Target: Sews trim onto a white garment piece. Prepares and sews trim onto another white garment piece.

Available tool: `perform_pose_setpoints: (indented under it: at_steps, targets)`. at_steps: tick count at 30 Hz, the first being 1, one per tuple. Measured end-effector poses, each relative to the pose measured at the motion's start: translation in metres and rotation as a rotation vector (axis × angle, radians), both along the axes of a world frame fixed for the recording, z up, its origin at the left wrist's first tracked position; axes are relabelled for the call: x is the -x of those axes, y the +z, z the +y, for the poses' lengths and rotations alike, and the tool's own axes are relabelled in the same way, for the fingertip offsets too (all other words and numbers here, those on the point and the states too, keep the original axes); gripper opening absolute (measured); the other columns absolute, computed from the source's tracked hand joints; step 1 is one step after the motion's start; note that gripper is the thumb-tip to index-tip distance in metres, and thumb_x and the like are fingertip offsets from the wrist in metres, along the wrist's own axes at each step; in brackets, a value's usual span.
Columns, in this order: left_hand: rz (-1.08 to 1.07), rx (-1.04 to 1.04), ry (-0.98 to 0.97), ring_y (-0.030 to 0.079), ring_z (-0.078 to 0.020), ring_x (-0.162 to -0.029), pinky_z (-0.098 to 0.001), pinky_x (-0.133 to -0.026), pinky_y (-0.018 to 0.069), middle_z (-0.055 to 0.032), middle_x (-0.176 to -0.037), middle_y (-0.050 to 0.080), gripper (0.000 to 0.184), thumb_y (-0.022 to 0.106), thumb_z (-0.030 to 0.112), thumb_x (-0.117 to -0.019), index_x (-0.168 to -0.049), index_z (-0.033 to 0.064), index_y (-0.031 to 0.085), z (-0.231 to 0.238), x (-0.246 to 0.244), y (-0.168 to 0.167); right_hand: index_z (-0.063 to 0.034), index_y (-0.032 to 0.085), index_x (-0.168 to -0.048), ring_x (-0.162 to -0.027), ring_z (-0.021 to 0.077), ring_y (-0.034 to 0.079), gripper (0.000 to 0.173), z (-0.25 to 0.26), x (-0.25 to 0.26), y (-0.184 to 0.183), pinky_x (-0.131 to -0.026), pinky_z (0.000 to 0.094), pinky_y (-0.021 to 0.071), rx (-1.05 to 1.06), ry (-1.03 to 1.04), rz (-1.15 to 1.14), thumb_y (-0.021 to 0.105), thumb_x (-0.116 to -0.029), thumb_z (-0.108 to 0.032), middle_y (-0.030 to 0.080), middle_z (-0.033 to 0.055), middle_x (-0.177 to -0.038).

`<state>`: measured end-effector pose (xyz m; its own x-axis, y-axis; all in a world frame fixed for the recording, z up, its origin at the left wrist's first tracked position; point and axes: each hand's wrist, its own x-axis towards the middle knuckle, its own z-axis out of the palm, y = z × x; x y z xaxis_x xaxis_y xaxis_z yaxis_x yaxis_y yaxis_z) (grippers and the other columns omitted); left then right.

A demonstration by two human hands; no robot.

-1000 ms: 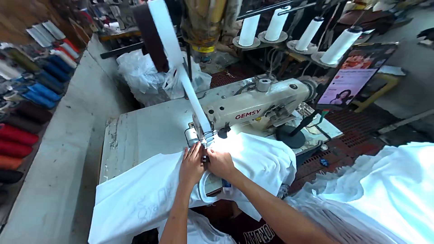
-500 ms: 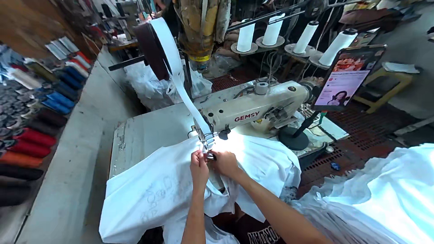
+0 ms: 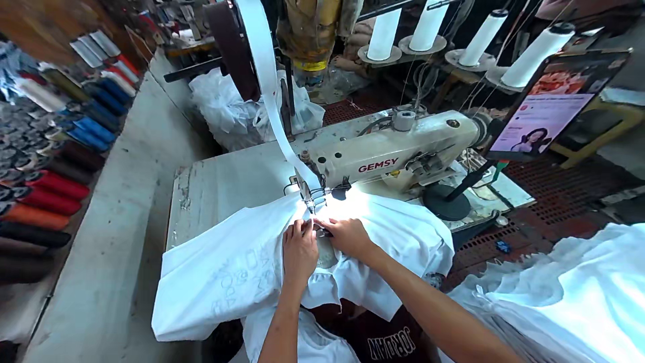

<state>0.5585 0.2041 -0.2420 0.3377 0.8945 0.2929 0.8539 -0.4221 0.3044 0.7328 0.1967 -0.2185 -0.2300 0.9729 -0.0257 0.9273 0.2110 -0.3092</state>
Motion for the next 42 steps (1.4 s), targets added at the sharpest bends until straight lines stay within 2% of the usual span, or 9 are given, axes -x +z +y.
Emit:
perform_pose_setpoints:
  at_steps: [4, 7, 10, 13, 17, 24, 32, 39, 42]
  targets:
    - [0.014, 0.001, 0.041, 0.061, -0.0287, -0.123, -0.0538, -0.103, 0.0444, -0.009, -0.136, 0.064, 0.035, 0.051, 0.021, -0.1, -0.129, 0.0209, 0.071, 0.01, -0.003, 0.006, -0.0205, 0.064, -0.139, -0.088, 0.0383, 0.072, 0.046, 0.012, 0.008, 0.001, -0.07, 0.0583, 0.0541, -0.034, -0.019, 0.003, 0.055, -0.0937, -0.016, 0.074, 0.0161, -0.103]
    - [0.019, -0.01, 0.034, 0.06, -0.0305, -0.125, -0.0562, -0.103, 0.043, -0.0093, -0.138, 0.063, 0.036, 0.059, 0.017, -0.0941, -0.127, 0.0157, 0.072, 0.028, -0.003, 0.009, -0.0125, 0.063, -0.137, -0.115, 0.0378, 0.067, 0.04, 0.024, 0.02, 0.019, -0.091, 0.0626, 0.0505, 0.201, -0.095, 0.071, 0.051, -0.0999, -0.022, 0.07, 0.0166, -0.123]
    - [0.049, 0.066, 0.007, 0.054, -0.029, -0.134, -0.0558, -0.111, 0.0366, -0.0071, -0.147, 0.058, 0.036, 0.051, 0.023, -0.1012, -0.131, 0.016, 0.07, 0.049, -0.001, 0.016, -0.0115, 0.063, -0.137, -0.12, 0.0367, 0.065, 0.041, 0.024, 0.031, 0.028, -0.097, 0.0613, 0.0497, 0.271, -0.174, 0.125, 0.048, -0.1038, -0.029, 0.069, 0.0166, -0.126]
    - [0.094, 0.095, -0.031, 0.047, -0.0267, -0.141, -0.0541, -0.117, 0.0313, -0.005, -0.152, 0.053, 0.04, 0.044, 0.031, -0.1047, -0.135, 0.0192, 0.067, 0.059, 0.005, 0.013, -0.0108, 0.066, -0.131, -0.115, 0.0375, 0.066, 0.037, 0.015, 0.037, 0.026, -0.092, 0.0597, 0.0525, 0.187, -0.21, 0.084, 0.051, -0.1024, -0.029, 0.069, 0.0177, -0.123]
    - [0.142, 0.069, -0.082, 0.047, -0.0309, -0.141, -0.0565, -0.115, 0.0311, -0.0067, -0.158, 0.047, 0.053, 0.058, 0.027, -0.0931, -0.146, 0.0228, 0.059, 0.037, 0.012, 0.007, -0.0146, 0.067, -0.13, -0.104, 0.0393, 0.07, 0.038, 0.008, 0.036, 0.016, -0.079, 0.0587, 0.0549, 0.061, -0.206, 0.041, 0.056, -0.0955, -0.026, 0.07, 0.0192, -0.118]
    - [0.101, 0.178, -0.082, 0.04, -0.0287, -0.148, -0.0542, -0.121, 0.0255, -0.0053, -0.162, 0.042, 0.044, 0.047, 0.035, -0.1017, -0.143, 0.0288, 0.061, 0.005, 0.018, 0.011, -0.0155, 0.074, -0.122, -0.112, 0.0353, 0.069, 0.037, -0.001, 0.012, -0.02, -0.082, 0.0508, 0.0586, -0.341, 0.025, 0.019, 0.061, -0.0897, -0.027, 0.069, 0.0149, -0.13]
    - [0.172, 0.192, -0.084, 0.036, -0.0331, -0.149, -0.0626, -0.118, 0.0238, -0.0049, -0.162, 0.042, 0.042, 0.035, 0.04, -0.108, -0.133, 0.0304, 0.067, 0.004, 0.011, 0.017, -0.0105, 0.077, -0.102, -0.105, 0.0379, 0.071, 0.027, 0.046, -0.022, 0.002, -0.084, 0.0616, 0.0538, -0.176, 0.164, 0.115, 0.065, -0.0911, -0.033, 0.072, 0.017, -0.121]
    - [0.089, 0.225, -0.085, 0.037, -0.0362, -0.148, -0.0661, -0.117, 0.0223, -0.0091, -0.159, 0.044, 0.038, 0.05, 0.03, -0.1015, -0.134, 0.0265, 0.068, 0.004, 0.011, 0.023, -0.0146, 0.058, -0.145, -0.114, 0.0351, 0.067, 0.046, -0.023, 0.047, 0.037, -0.092, 0.0584, 0.0541, 0.202, -0.318, 0.232, 0.052, -0.1009, -0.022, 0.066, 0.0156, -0.132]
    - [0.132, 0.299, -0.111, 0.031, -0.036, -0.15, -0.066, -0.117, 0.019, -0.0071, -0.162, 0.039, 0.04, 0.062, 0.024, -0.0934, -0.133, 0.0323, 0.067, 0.008, 0.014, 0.028, -0.0112, 0.062, -0.142, -0.103, 0.0339, 0.071, 0.05, -0.039, 0.064, 0.014, -0.08, 0.0543, 0.0568, 0.04, -0.381, 0.123, 0.06, -0.0932, -0.021, 0.069, 0.0159, -0.122]
